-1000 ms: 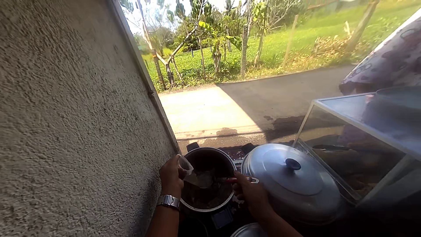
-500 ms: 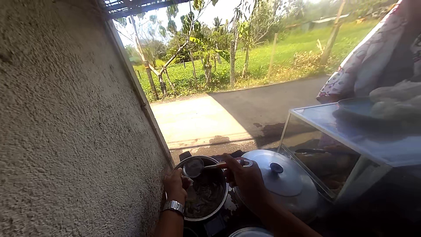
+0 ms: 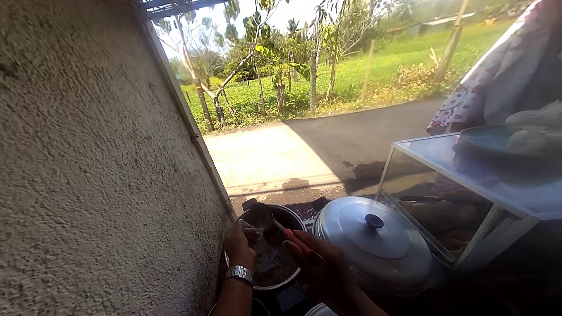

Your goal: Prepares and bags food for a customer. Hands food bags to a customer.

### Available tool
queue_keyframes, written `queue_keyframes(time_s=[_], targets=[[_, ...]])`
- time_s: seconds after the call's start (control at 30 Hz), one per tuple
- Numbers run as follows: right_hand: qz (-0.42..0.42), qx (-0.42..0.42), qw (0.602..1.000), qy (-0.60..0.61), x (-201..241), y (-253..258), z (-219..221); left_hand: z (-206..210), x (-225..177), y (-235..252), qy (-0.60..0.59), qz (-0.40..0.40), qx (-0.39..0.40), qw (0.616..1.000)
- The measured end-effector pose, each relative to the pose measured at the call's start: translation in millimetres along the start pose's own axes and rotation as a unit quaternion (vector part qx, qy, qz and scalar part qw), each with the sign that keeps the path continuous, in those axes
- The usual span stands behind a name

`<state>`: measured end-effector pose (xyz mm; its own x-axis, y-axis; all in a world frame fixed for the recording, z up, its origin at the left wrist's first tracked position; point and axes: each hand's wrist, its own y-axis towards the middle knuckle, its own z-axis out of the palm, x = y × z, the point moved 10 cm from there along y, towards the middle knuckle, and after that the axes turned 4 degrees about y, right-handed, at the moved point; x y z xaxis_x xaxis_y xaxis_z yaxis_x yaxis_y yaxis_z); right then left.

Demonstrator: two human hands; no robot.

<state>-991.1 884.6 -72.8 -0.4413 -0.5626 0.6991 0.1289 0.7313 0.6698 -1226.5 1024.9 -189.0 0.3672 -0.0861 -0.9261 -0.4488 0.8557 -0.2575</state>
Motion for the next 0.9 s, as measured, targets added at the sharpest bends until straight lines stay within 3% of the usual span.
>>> queue_keyframes(time_s=[0.13,0.23,0.3,0.4,0.53,0.67,0.9], targets=[[0.100,0.057,0.986,-0.119,-68,-8,19,-3,-15,-3,0.039,0.005,0.011,0.999],[0.188,0.147,0.944,-0.227,-109,-23,37,-5,-24,-5,0.058,0.008,0.015,0.998],[0.257,0.166,0.925,-0.223,-128,-32,41,-7,-27,-6,0.063,0.006,0.015,0.998],[0.390,0.068,0.912,-0.104,-158,-49,32,-11,-26,-5,0.077,0.002,0.018,0.997],[0.537,-0.075,0.835,0.100,-174,-74,24,-15,-22,-3,0.093,-0.001,0.014,0.996],[0.526,-0.131,0.818,0.194,-146,-61,15,-17,-18,-2,0.097,-0.003,0.014,0.995],[0.450,-0.120,0.861,0.207,-97,0,-14,-15,-2,4,0.079,-0.017,0.010,0.997]])
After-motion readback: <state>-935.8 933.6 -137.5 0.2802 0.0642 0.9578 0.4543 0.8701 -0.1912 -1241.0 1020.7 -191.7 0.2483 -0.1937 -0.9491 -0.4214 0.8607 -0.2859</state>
